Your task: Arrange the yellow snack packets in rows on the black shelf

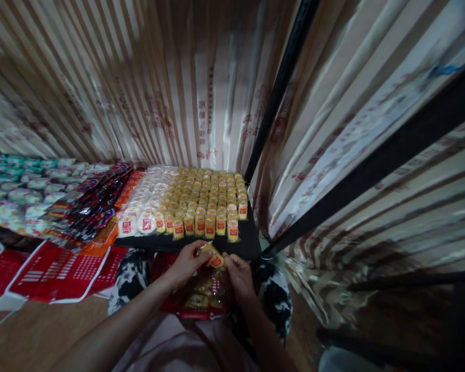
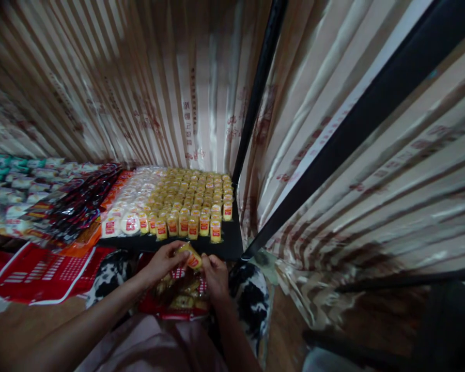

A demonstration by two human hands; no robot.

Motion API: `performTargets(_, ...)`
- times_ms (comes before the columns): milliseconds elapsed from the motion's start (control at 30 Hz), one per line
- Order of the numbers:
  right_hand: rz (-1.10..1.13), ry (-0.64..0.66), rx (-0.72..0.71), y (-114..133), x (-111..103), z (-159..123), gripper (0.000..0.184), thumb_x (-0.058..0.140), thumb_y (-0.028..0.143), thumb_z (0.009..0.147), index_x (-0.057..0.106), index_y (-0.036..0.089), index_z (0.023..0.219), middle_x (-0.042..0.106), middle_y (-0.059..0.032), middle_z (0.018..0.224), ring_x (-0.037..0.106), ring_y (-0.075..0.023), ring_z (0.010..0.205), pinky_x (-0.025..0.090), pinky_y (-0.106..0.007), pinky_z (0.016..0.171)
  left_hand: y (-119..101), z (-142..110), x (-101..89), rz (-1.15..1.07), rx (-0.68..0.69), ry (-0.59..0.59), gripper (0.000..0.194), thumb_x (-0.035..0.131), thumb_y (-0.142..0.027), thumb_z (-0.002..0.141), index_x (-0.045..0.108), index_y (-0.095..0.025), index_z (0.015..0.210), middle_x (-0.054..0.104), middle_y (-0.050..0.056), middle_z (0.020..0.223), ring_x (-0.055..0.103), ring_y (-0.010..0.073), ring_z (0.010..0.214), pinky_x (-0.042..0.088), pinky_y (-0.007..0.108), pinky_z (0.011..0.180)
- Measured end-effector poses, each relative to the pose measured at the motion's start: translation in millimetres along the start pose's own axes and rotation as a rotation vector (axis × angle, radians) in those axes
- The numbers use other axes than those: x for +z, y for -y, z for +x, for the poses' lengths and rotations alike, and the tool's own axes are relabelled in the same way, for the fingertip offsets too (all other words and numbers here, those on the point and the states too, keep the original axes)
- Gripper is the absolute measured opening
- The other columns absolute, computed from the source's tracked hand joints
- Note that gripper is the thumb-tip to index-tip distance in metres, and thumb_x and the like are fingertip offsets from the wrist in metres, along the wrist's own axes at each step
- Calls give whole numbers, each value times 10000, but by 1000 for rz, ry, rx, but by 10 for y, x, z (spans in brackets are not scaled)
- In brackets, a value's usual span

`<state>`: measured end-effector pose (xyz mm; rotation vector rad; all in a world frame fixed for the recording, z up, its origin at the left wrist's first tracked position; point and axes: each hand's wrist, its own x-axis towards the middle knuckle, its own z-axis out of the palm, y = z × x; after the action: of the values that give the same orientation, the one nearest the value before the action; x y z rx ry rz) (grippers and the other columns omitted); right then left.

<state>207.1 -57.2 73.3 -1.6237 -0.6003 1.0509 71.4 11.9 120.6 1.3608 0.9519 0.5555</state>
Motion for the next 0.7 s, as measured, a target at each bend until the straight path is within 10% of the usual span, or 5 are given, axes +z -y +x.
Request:
performTargets(133,-77,-137,-155,82,-47,43,434,382,577,790,582,191,792,623,-27,740,563,-155,647,454,-258,580,-186,237,14,140,96,-48,363,592,-374,734,568,-150,1020,625,17,785,564,141,677,434,221,624)
performTargets(267,-120,-289,-377,159,-72,180,538,280,498,856,476,149,1217,497,-115,1273,467,-199,1160,371,-335,973,-445,536,55,276,185,-100,370,534,-375,785,515,-154,1081,601,-2,730,539,121,592,417,208,557)
performTargets(700,13,-494,-392,360,-151,643,621,217,500,876,342,117,1348,345,-120,1416,295,-208,1314,210,-381,1090,-980,1452,717,735,441,-12,236,551,-244,786,632,-196,1003,653,58,939,581,202,843,427,286,811)
